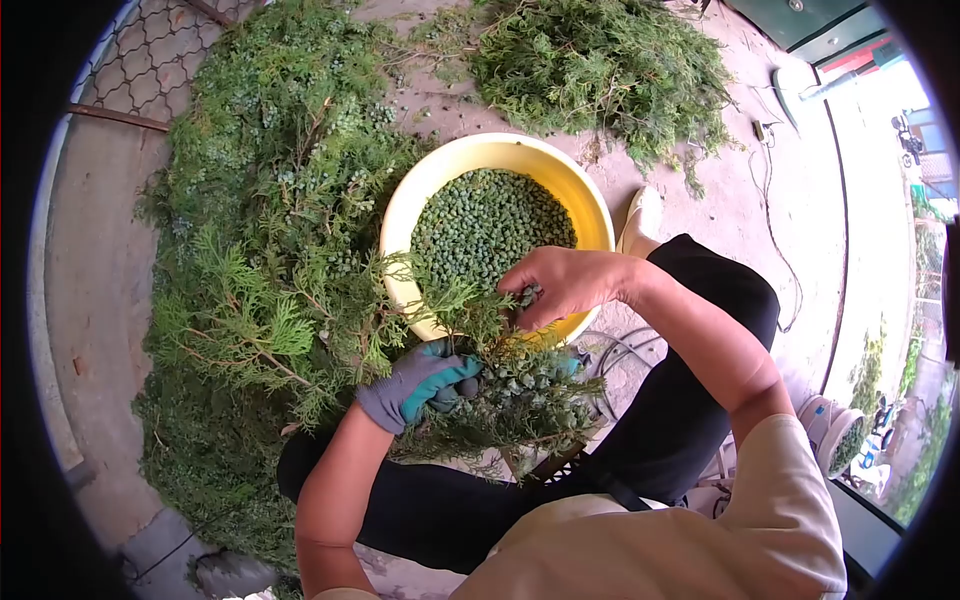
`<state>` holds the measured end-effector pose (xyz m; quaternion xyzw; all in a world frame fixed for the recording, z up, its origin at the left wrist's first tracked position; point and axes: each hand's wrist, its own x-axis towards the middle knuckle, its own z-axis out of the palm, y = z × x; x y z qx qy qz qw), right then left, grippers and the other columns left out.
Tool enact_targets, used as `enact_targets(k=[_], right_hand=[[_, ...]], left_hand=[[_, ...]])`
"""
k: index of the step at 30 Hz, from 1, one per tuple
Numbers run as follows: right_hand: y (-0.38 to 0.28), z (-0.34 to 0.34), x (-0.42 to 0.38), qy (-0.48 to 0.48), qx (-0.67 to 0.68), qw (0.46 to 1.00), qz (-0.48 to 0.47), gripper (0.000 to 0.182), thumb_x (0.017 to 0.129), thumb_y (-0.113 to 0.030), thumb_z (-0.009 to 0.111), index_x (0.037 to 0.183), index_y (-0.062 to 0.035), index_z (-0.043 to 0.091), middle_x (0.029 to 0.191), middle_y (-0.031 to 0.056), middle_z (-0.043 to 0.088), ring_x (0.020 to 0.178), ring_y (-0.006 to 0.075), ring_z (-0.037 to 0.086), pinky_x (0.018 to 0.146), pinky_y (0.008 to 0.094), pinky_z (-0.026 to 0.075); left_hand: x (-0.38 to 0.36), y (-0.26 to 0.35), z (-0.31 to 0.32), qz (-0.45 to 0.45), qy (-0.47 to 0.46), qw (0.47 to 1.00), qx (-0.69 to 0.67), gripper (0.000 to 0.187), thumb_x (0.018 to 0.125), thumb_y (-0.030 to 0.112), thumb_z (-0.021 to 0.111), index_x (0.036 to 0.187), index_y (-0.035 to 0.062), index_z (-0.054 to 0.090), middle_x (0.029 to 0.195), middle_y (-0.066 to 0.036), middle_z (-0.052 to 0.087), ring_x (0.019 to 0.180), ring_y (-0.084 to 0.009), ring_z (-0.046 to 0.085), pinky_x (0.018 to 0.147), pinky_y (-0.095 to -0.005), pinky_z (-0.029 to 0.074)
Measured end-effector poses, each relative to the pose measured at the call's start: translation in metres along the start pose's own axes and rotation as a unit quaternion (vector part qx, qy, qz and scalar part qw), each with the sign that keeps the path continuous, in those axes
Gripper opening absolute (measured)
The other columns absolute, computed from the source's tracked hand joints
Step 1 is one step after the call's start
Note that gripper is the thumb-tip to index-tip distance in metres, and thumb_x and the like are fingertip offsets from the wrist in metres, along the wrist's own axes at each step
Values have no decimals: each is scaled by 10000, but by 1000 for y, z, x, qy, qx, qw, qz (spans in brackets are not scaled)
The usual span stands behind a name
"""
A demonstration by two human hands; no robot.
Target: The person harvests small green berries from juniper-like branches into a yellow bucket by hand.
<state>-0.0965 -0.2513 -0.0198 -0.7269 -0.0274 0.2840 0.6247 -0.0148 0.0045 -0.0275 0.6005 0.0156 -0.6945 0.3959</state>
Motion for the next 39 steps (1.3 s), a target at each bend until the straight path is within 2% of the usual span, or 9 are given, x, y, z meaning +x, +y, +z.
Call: enact_targets(k=[2, 4, 11, 12, 19, 23, 27, 30, 39], right_hand=[[-3, -3, -3, 9, -35, 998, -48, 221, 818, -196, 686, 948, -21, 648, 749, 32, 623, 663, 96, 572, 590, 265, 459], [-11, -9, -12, 141, -26, 989, 28, 228, 827, -226, 675, 908, -14, 658, 755, 40, 631, 712, 103, 583, 630, 270, 462], [4, 9, -5, 15, -63, 995, 75, 417, 809, -419, 706, 888, -10, 685, 723, 72, 633, 685, 150, 597, 642, 301, 474], [1, 18, -3, 62, -47, 996, 43, 520, 786, -501, 707, 928, -1, 690, 734, 61, 638, 689, 161, 581, 648, 302, 467], [-3, 22, 1, 110, 116, 979, 125, 304, 804, -344, 685, 870, -48, 699, 715, 7, 613, 637, 96, 536, 566, 263, 447], [10, -14, -5, 201, 262, 936, 119, 223, 798, -305, 664, 841, -88, 690, 714, -12, 598, 624, 90, 537, 554, 228, 454], [-1, -15, -3, 241, 265, 931, 70, 236, 798, -261, 668, 905, -51, 686, 761, 18, 626, 640, 81, 545, 573, 224, 472], [5, 5, 6, 56, 85, 993, 60, 366, 745, -173, 738, 1043, 19, 648, 901, 91, 670, 738, 129, 598, 644, 264, 496], [-3, 33, 2, 92, -110, 989, -24, 357, 711, -226, 763, 916, 37, 634, 840, 162, 620, 788, 315, 624, 763, 367, 492]], left_hand=[[-1, 1, -7, 7, -40, 999, -32, 222, 882, 189, 612, 1065, 71, 568, 756, -40, 621, 574, -74, 518, 462, -200, 388], [3, -3, -14, -6, -36, 998, -59, 213, 885, 181, 606, 1063, 72, 560, 753, -52, 618, 543, -77, 500, 446, -202, 366], [1, 8, -4, 13, 26, 997, -78, 121, 892, 156, 594, 983, 79, 576, 733, -69, 611, 477, -78, 450, 419, -197, 317], [1, 9, -2, 12, 25, 997, -78, 121, 892, 156, 594, 983, 79, 576, 733, -69, 611, 477, -78, 450, 419, -197, 317], [6, 1, -13, 46, -10, 994, -99, 204, 880, 123, 585, 1072, 53, 572, 824, -48, 615, 577, -123, 536, 447, -193, 367], [1, -3, -18, 45, -30, 983, -173, 289, 840, 86, 605, 1121, 30, 561, 886, -48, 615, 709, -151, 584, 458, -191, 381], [14, -18, -26, 20, -94, 978, -186, 317, 842, 98, 604, 1147, 35, 545, 895, -36, 616, 722, -133, 585, 471, -186, 390], [18, -21, -23, 42, -126, 976, -173, 340, 844, 124, 606, 1166, 46, 528, 899, -19, 619, 709, -102, 581, 488, -181, 401], [11, -10, -11, 8, -80, 992, -102, 203, 858, 170, 630, 1034, 80, 585, 833, -18, 613, 631, -79, 556, 466, -173, 367]])
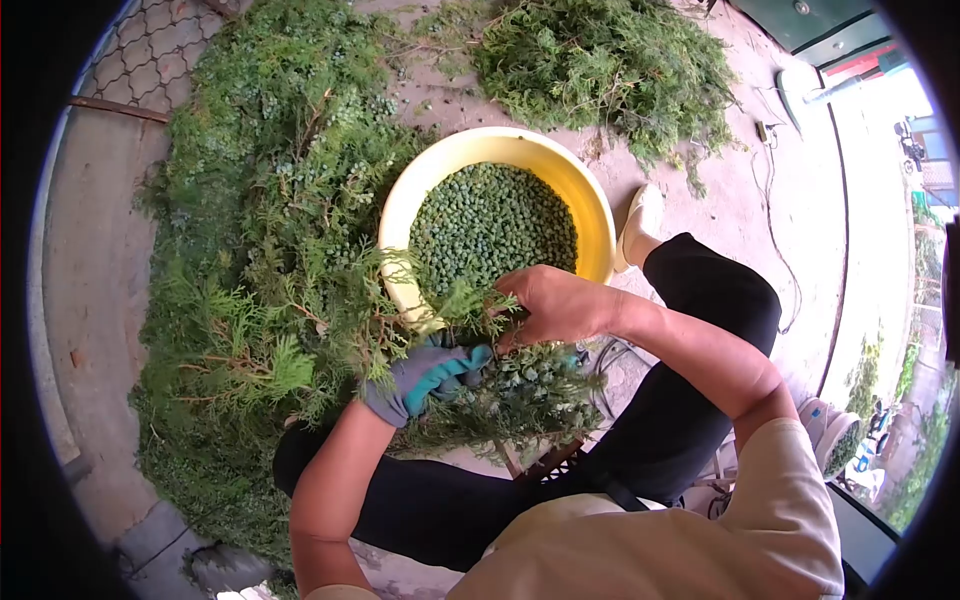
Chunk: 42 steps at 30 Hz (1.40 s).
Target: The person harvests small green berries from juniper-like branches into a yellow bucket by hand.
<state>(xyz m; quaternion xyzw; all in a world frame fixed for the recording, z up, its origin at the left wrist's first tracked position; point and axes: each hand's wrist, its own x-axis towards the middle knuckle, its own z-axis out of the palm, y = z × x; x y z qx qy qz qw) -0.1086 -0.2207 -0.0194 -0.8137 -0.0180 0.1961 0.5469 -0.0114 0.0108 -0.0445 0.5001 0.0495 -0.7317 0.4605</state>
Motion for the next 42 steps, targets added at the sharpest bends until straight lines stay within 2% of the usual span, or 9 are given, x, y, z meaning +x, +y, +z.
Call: enact_targets(k=[3, 5, 8, 12, 15, 22, 31, 37, 42], right_hand=[[6, -16, 0, 48, -31, 989, -133, 298, 737, -231, 737, 891, 7, 645, 852, 150, 627, 782, 310, 626, 752, 372, 490], [-6, -51, -6, 62, 14, 998, 14, 257, 753, -228, 718, 890, -22, 649, 897, 156, 618, 864, 300, 616, 810, 391, 476], [14, -51, -16, 307, -294, 902, -71, 257, 754, -240, 717, 847, -16, 630, 865, 122, 617, 842, 253, 628, 798, 385, 497], [0, -42, -23, 303, -264, 912, -76, 255, 767, -244, 713, 876, -28, 634, 862, 116, 619, 837, 259, 635, 784, 383, 504], [-11, -27, -22, 41, -21, 997, -56, 281, 762, -232, 710, 940, -32, 623, 911, 135, 611, 911, 314, 609, 838, 412, 482], [-8, 6, -19, 55, -113, 991, -46, 319, 724, -248, 721, 910, -12, 613, 822, 179, 610, 828, 355, 606, 750, 433, 486], [0, -12, -11, 55, 103, 989, 92, 378, 737, -272, 700, 983, 4, 622, 789, 159, 604, 795, 279, 619, 750, 368, 483], [0, 3, -4, 134, -30, 980, -146, 412, 698, -227, 758, 1030, -47, 594, 863, 140, 618, 804, 306, 614, 763, 388, 485], [5, 4, 0, 116, 12, 990, -76, 326, 733, -223, 758, 966, -42, 620, 779, 104, 606, 726, 226, 590, 704, 336, 470]], left_hand=[[-6, 16, 12, 2, 48, 996, 70, 175, 868, 204, 646, 987, 86, 598, 755, -23, 604, 522, -59, 493, 445, -176, 340], [-6, 14, 7, 9, 48, 997, 52, 172, 869, 221, 652, 971, 93, 600, 724, -18, 594, 491, -50, 464, 437, -175, 329], [-4, 14, 7, 9, 48, 998, 27, 158, 876, 242, 651, 939, 105, 602, 692, -9, 579, 468, -39, 437, 425, -174, 316], [-3, 20, 11, 7, 70, 997, 38, 150, 896, 251, 622, 924, 106, 595, 690, -4, 569, 472, -36, 429, 420, -175, 311], [1, 20, 11, 24, 82, 995, 50, 137, 906, 225, 596, 944, 94, 587, 701, -11, 566, 485, -45, 431, 423, -178, 308], [8, 22, 5, 36, 97, 994, -33, 90, 896, 155, 596, 947, 81, 590, 713, -40, 587, 466, -58, 440, 408, -189, 316], [-9, 39, 6, 82, 55, 994, -44, 154, 880, 177, 640, 942, 37, 629, 747, -69, 628, 456, -56, 438, 410, -183, 304], [-5, 37, 13, 53, 86, 995, -8, 123, 873, 154, 644, 903, 39, 610, 686, -9, 548, 471, -33, 394, 413, -186, 267], [-7, 38, 13, 42, 93, 994, -42, 112, 880, 153, 635, 896, 50, 595, 651, 20, 499, 470, -26, 369, 415, -187, 249]])
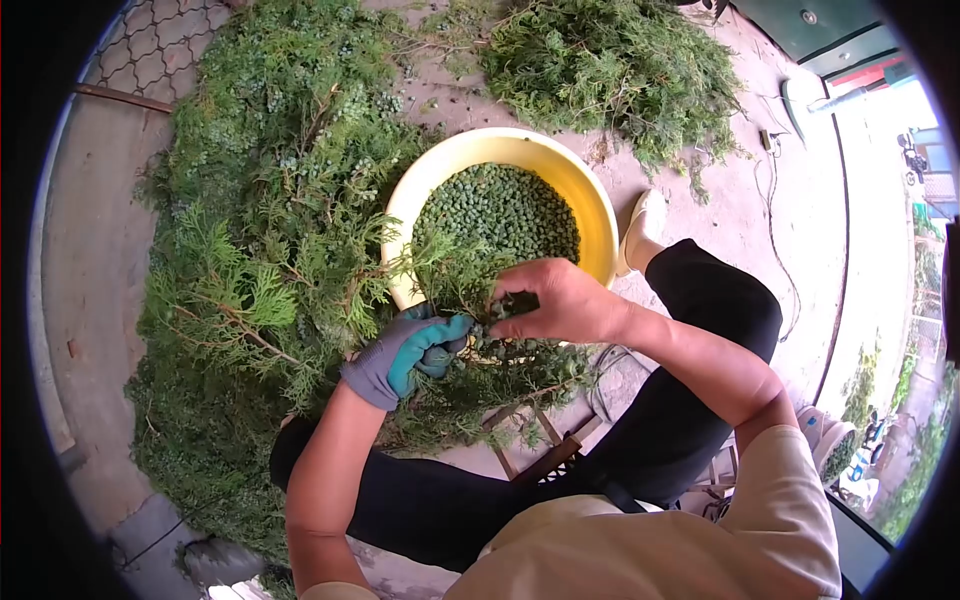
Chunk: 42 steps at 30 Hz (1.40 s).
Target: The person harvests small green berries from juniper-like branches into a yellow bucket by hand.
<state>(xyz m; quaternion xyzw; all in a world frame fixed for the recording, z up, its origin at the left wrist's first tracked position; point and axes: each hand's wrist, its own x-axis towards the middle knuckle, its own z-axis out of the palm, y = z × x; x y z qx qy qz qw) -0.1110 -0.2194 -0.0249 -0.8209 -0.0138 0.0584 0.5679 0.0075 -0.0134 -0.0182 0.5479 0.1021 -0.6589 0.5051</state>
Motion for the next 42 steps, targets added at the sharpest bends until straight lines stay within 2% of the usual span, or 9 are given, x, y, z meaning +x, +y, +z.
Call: enact_targets(k=[8, 12, 15, 18, 25, 29, 34, 38, 42], right_hand=[[-6, -21, 8, -33, 213, 958, 189, 201, 773, -149, 771, 899, -46, 653, 776, -37, 616, 741, 35, 541, 667, 202, 429], [1, -22, 10, -40, 260, 943, 206, 182, 769, -126, 759, 891, -42, 654, 783, -31, 627, 744, 53, 558, 688, 206, 440], [4, -48, 7, 99, 357, 885, 283, 151, 762, -188, 747, 760, -120, 612, 661, -36, 534, 570, 48, 457, 432, 184, 382], [14, -65, 6, 120, 367, 890, 244, 176, 795, -221, 721, 847, -95, 609, 702, -32, 548, 568, 33, 472, 434, 158, 377], [-6, -36, 13, -150, 256, 925, 236, 475, 754, -441, 758, 1030, -79, 620, 951, 50, 646, 866, 115, 592, 668, 253, 507], [1, -3, 7, -140, 85, 971, 173, 749, 701, -448, 787, 1253, -20, 518, 1069, 142, 620, 984, 215, 591, 827, 326, 497], [-6, -3, 8, -103, 191, 954, 206, 518, 704, -193, 706, 1163, 6, 572, 933, 108, 630, 854, 189, 591, 775, 305, 490], [-14, -23, 8, -129, 293, 901, 294, 282, 713, -166, 726, 943, -44, 616, 777, -29, 592, 751, 56, 530, 687, 216, 437], [6, -22, 7, -139, 326, 905, 236, 179, 713, -116, 705, 838, -51, 596, 754, -45, 552, 727, 51, 493, 654, 219, 399]], left_hand=[[-7, 7, 5, 44, -35, 998, -32, 162, 858, 135, 652, 962, 23, 598, 699, 0, 522, 471, -51, 389, 417, -198, 280], [-11, 11, 2, 25, -62, 996, -61, 219, 824, 134, 696, 975, 22, 585, 694, -27, 524, 469, -59, 398, 408, -204, 292], [-14, 7, -14, 15, -34, 998, -47, 225, 816, 121, 707, 972, 29, 573, 685, -39, 524, 463, -57, 392, 404, -197, 289], [-24, 3, -25, 9, -11, 1000, -12, 255, 841, 165, 696, 1020, 6, 609, 716, -33, 551, 471, -28, 393, 402, -175, 282], [-16, -6, -39, 20, -68, 993, -96, 236, 865, 131, 623, 1055, -7, 599, 910, -115, 655, 647, -107, 561, 431, -170, 364], [-12, -8, -32, 19, -76, 992, -101, 216, 865, 124, 620, 1043, 3, 601, 918, -106, 656, 673, -112, 568, 433, -169, 376], [-10, -5, -23, -22, -74, 996, -34, 248, 840, 145, 684, 1046, 33, 603, 816, -37, 618, 602, -60, 524, 416, -165, 331], [-13, -1, -11, -24, -56, 998, -26, 285, 828, 156, 707, 1061, 36, 594, 761, -13, 581, 533, -40, 472, 406, -169, 295], [-15, -2, -7, 6, -50, 997, -57, 254, 838, 118, 670, 1047, -5, 594, 731, -47, 531, 514, -64, 419, 428, -189, 306]])
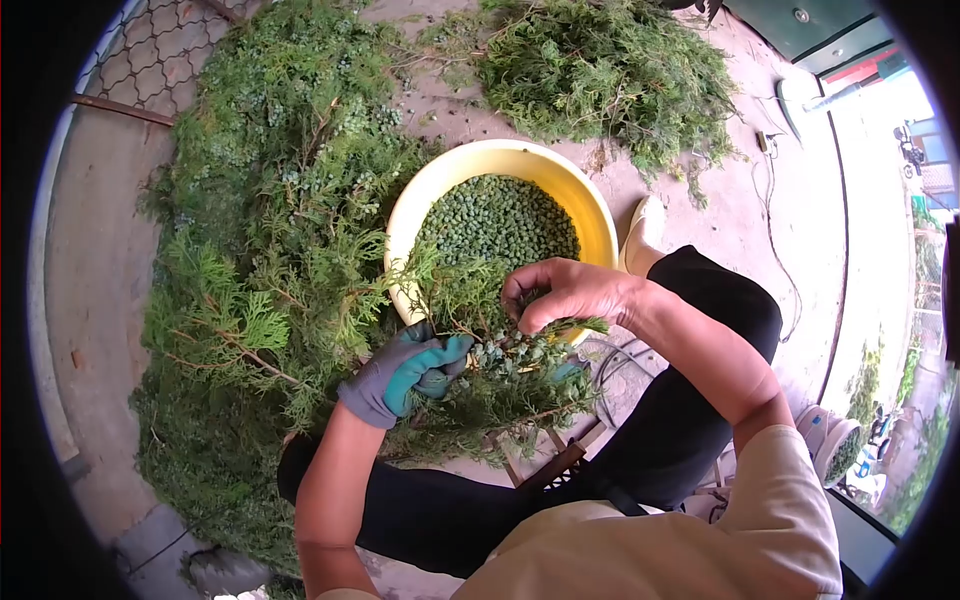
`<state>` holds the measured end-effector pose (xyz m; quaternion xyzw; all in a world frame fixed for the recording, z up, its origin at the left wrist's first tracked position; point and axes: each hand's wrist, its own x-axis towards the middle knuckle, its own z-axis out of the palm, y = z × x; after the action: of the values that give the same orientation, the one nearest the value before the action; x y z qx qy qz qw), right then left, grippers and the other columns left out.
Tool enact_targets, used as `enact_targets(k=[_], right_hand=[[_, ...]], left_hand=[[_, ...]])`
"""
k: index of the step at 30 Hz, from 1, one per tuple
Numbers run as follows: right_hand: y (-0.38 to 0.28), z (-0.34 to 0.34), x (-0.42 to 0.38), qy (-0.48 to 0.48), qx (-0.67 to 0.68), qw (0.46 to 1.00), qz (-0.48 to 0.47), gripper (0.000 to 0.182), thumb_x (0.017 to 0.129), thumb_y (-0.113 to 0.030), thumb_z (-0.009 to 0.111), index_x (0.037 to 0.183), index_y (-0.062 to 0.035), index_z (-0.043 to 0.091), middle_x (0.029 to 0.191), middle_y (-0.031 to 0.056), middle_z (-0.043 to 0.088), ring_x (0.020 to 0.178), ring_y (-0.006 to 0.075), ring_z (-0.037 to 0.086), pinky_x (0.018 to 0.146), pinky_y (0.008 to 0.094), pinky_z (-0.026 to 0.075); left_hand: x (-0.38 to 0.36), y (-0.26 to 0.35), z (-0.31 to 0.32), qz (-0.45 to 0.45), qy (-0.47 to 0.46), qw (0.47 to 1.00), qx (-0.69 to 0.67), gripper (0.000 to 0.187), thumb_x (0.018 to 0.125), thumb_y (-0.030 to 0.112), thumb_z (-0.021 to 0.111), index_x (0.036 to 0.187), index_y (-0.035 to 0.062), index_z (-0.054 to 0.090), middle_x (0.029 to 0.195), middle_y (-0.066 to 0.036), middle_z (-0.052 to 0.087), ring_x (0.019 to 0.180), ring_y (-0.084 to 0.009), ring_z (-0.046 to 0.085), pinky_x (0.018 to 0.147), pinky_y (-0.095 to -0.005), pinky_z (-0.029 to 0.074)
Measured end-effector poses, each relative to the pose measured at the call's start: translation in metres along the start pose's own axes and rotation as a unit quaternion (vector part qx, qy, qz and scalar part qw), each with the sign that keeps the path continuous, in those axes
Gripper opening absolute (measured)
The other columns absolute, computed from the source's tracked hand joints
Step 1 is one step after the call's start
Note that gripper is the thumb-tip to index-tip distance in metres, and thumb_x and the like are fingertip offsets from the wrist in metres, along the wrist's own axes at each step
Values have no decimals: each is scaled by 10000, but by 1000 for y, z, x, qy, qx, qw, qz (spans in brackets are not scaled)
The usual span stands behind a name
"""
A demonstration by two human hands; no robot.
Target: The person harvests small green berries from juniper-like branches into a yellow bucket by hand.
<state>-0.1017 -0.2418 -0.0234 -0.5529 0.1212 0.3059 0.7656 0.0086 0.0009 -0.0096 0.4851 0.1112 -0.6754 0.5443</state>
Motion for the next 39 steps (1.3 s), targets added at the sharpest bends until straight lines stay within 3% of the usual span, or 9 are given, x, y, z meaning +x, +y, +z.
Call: enact_targets(k=[8, 12, 15, 17, 20, 25, 31, 36, 39], right_hand=[[-14, -4, -11, -16, -60, 997, 40, 152, 714, -206, 668, 826, -123, 608, 711, -53, 554, 640, 32, 467, 506, 199, 377], [-26, -38, -29, 132, 6, 991, -8, 159, 716, -168, 675, 814, -100, 570, 622, -35, 498, 531, 32, 429, 448, 166, 339], [-26, -40, -26, 189, -58, 980, -7, 268, 727, -206, 688, 942, -66, 609, 743, 28, 567, 581, 75, 500, 509, 219, 423], [-17, -20, -17, 187, -312, 930, -44, 454, 732, -266, 701, 1109, -34, 601, 988, 118, 600, 788, 183, 603, 725, 315, 505], [-12, -25, -9, 195, -430, 863, -180, 587, 735, -321, 701, 1223, -30, 555, 1219, 173, 535, 1063, 277, 570, 968, 367, 428], [-16, 12, 4, 22, -248, 968, -23, 594, 739, -338, 713, 1226, -39, 550, 1240, 205, 536, 1177, 289, 515, 1032, 365, 377], [-7, 19, 10, 18, -211, 976, -53, 309, 727, -239, 721, 901, 1, 634, 753, 66, 622, 695, 140, 577, 692, 291, 516], [-10, 8, -5, -19, -209, 975, -74, 200, 742, -157, 668, 880, -19, 626, 738, 38, 616, 665, 113, 583, 565, 242, 493], [-25, -5, -22, 2, -166, 984, 63, 240, 746, -159, 681, 922, -3, 638, 777, 32, 635, 712, 100, 604, 581, 229, 502]], left_hand=[[0, 0, -10, 5, -42, 999, -2, 273, 837, 118, 671, 1056, -19, 582, 758, -72, 561, 522, -82, 451, 436, -192, 330], [-12, 2, -26, -5, 21, 1000, 20, 281, 843, 126, 673, 1060, -12, 559, 729, -53, 540, 508, -67, 418, 427, -191, 304], [-17, 8, -30, 12, 78, 996, 45, 287, 838, 117, 683, 1064, -8, 557, 707, -36, 529, 495, -57, 403, 417, -195, 290], [-14, 7, -30, -1, 65, 998, -4, 235, 813, 147, 734, 969, 37, 596, 706, -35, 567, 459, -43, 413, 396, -175, 301], [-12, 5, -19, 35, 107, 993, 35, 207, 827, 141, 718, 959, 37, 596, 706, -35, 564, 463, -46, 412, 400, -175, 302], [-4, 5, -20, 14, 38, 999, 32, 210, 856, 133, 673, 1007, 9, 597, 707, -36, 566, 487, -55, 439, 414, -182, 310], [-2, 0, -10, -10, 27, 1000, 8, 202, 859, 112, 656, 1011, -8, 600, 730, -52, 559, 511, -63, 447, 430, -184, 308], [0, -6, -19, -23, -15, 999, 35, 258, 853, 142, 655, 1059, -6, 609, 762, -65, 577, 509, -56, 436, 415, -176, 307], [-1, -7, -22, -20, 7, 1000, 17, 271, 851, 151, 662, 1064, -10, 610, 746, -63, 563, 500, -57, 422, 410, -181, 299]])
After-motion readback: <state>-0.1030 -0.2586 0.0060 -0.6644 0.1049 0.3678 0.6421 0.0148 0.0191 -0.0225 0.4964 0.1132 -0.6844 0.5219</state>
